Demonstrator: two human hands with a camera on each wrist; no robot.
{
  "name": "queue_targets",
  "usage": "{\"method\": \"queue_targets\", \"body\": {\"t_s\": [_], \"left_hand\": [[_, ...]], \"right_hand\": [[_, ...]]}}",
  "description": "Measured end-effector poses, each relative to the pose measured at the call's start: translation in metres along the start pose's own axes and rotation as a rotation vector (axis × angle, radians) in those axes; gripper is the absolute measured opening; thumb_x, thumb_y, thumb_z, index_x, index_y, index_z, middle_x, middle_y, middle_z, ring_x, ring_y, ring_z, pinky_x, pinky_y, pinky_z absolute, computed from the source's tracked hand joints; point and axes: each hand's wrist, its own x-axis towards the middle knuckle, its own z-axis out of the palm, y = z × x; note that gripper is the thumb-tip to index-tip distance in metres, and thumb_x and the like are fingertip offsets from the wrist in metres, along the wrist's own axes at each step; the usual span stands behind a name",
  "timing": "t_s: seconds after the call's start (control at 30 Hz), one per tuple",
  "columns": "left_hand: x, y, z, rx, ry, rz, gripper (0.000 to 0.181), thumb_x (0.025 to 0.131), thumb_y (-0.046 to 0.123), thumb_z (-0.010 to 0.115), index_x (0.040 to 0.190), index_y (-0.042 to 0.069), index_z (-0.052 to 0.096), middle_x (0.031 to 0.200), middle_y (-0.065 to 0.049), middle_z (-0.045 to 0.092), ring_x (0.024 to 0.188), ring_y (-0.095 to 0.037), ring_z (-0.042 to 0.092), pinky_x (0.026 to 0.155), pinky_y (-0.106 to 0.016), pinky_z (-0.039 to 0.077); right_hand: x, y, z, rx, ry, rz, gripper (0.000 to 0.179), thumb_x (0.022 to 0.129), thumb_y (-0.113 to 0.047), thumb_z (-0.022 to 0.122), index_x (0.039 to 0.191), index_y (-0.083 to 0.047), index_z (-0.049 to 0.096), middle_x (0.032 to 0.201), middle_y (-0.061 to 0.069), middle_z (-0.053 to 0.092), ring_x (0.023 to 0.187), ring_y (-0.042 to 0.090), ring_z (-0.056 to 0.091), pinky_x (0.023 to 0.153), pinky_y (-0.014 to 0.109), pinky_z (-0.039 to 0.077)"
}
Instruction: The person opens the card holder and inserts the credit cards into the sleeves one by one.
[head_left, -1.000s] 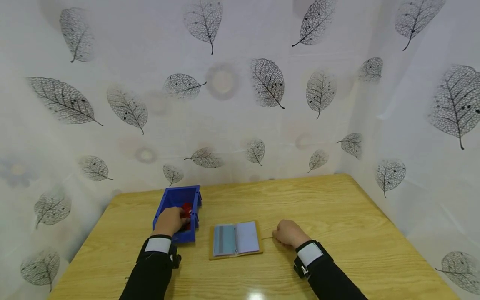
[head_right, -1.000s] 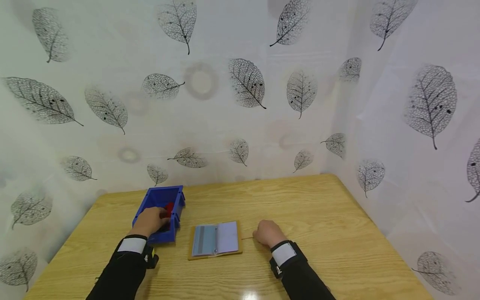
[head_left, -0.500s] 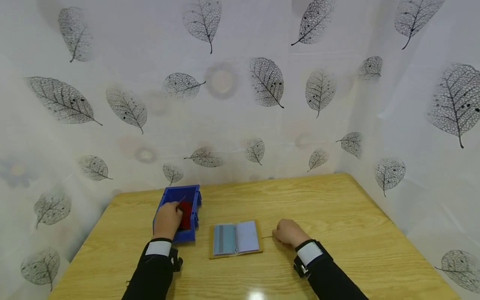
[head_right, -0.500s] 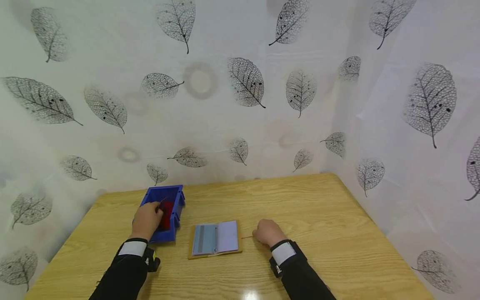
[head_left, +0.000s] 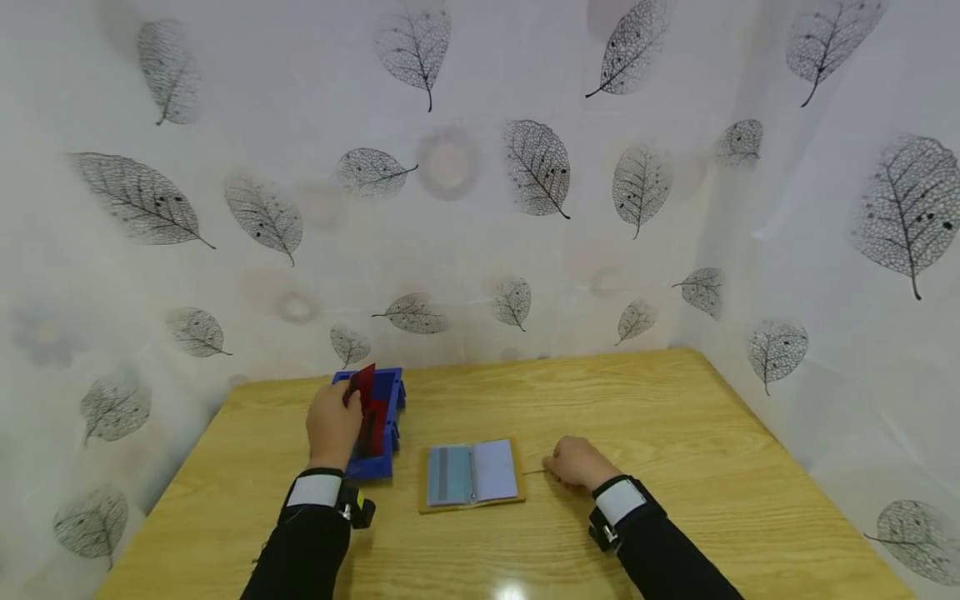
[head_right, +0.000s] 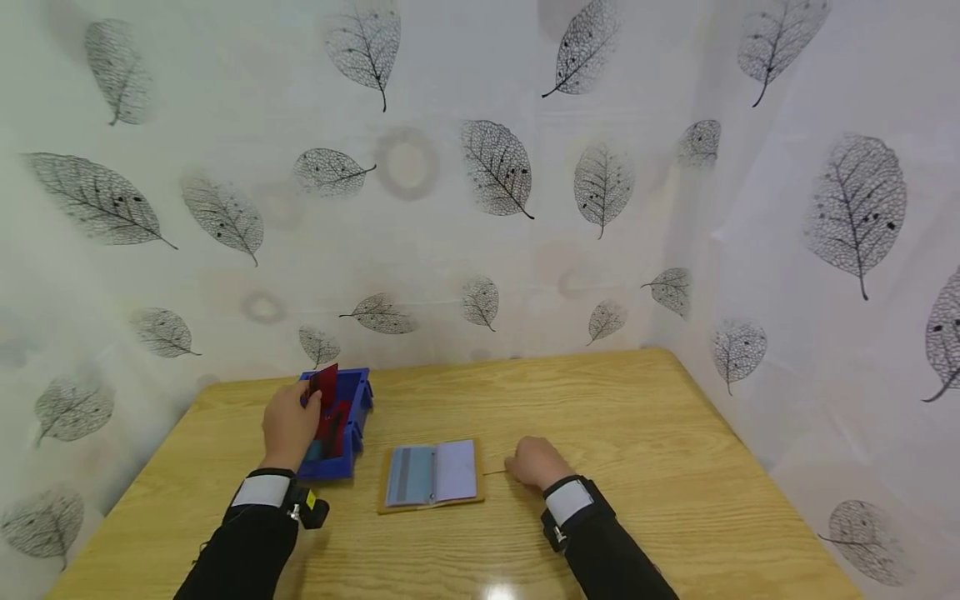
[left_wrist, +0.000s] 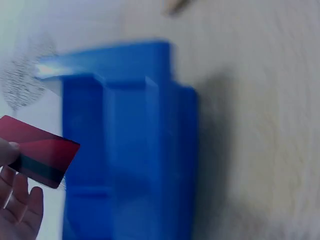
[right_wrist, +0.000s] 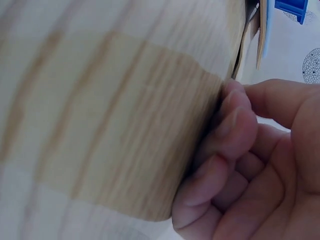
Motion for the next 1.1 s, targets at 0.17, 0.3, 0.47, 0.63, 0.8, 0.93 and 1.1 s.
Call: {"method": "queue_targets", "body": {"t_s": [0.17,0.3,0.47,0.63,0.8,0.93,1.1], "left_hand": [[0.007,0.022,-0.009,-0.133,0.061,0.023,0.026,0.092,0.002,0.058,0.111,-0.015,0.063,0.1,-0.033,0.061,0.096,-0.048,0.058,0.083,-0.057,0.046],[0.01,0.048,-0.017,-0.209,0.06,0.081,0.021,0.093,0.002,0.059,0.107,-0.013,0.064,0.097,-0.03,0.062,0.093,-0.044,0.059,0.079,-0.053,0.047],[0.006,0.08,-0.024,-0.313,0.007,0.11,0.016,0.092,0.003,0.062,0.105,-0.006,0.065,0.093,-0.022,0.064,0.084,-0.035,0.063,0.071,-0.048,0.05],[-0.005,0.099,-0.019,-0.367,-0.145,0.079,0.029,0.09,0.008,0.068,0.117,-0.001,0.064,0.095,-0.015,0.069,0.083,-0.029,0.067,0.07,-0.042,0.054],[-0.018,0.102,-0.002,-0.398,-0.318,0.023,0.037,0.086,0.007,0.072,0.121,-0.002,0.064,0.093,-0.012,0.069,0.081,-0.024,0.067,0.061,-0.032,0.056],[-0.03,0.096,0.015,-0.426,-0.412,-0.062,0.037,0.084,0.002,0.073,0.12,-0.003,0.065,0.088,-0.01,0.067,0.074,-0.02,0.068,0.056,-0.028,0.055],[-0.044,0.085,0.032,-0.407,-0.514,-0.128,0.037,0.083,0.001,0.073,0.119,-0.007,0.064,0.086,-0.01,0.067,0.071,-0.018,0.066,0.058,-0.031,0.055]], "right_hand": [[-0.002,-0.006,-0.005,-0.039,0.029,0.016,0.048,0.095,-0.021,0.061,0.049,-0.011,0.05,0.042,-0.006,0.036,0.041,0.01,0.035,0.043,0.023,0.029],[0.001,-0.015,-0.01,-0.168,0.121,-0.02,0.038,0.092,-0.019,0.065,0.057,-0.008,0.052,0.052,-0.002,0.042,0.048,0.014,0.04,0.046,0.027,0.033],[0.009,-0.031,-0.009,-0.193,0.133,-0.173,0.02,0.088,-0.01,0.069,0.101,0.004,0.065,0.095,0.014,0.063,0.085,0.027,0.062,0.075,0.041,0.051],[0.014,-0.047,-0.001,-0.11,0.045,-0.257,0.04,0.085,-0.014,0.074,0.118,0.006,0.062,0.117,0.02,0.06,0.108,0.034,0.059,0.092,0.046,0.048],[0.013,-0.054,0.006,-0.125,-0.038,-0.28,0.059,0.08,-0.025,0.081,0.124,0.006,0.059,0.124,0.019,0.059,0.114,0.032,0.057,0.098,0.046,0.045],[0.012,-0.053,0.011,-0.125,-0.081,-0.247,0.07,0.076,-0.03,0.084,0.129,0.006,0.055,0.13,0.019,0.056,0.119,0.033,0.054,0.102,0.047,0.042],[0.012,-0.05,0.015,-0.164,-0.091,-0.241,0.075,0.073,-0.031,0.086,0.13,0.006,0.054,0.132,0.019,0.056,0.12,0.034,0.053,0.102,0.046,0.042]]}}
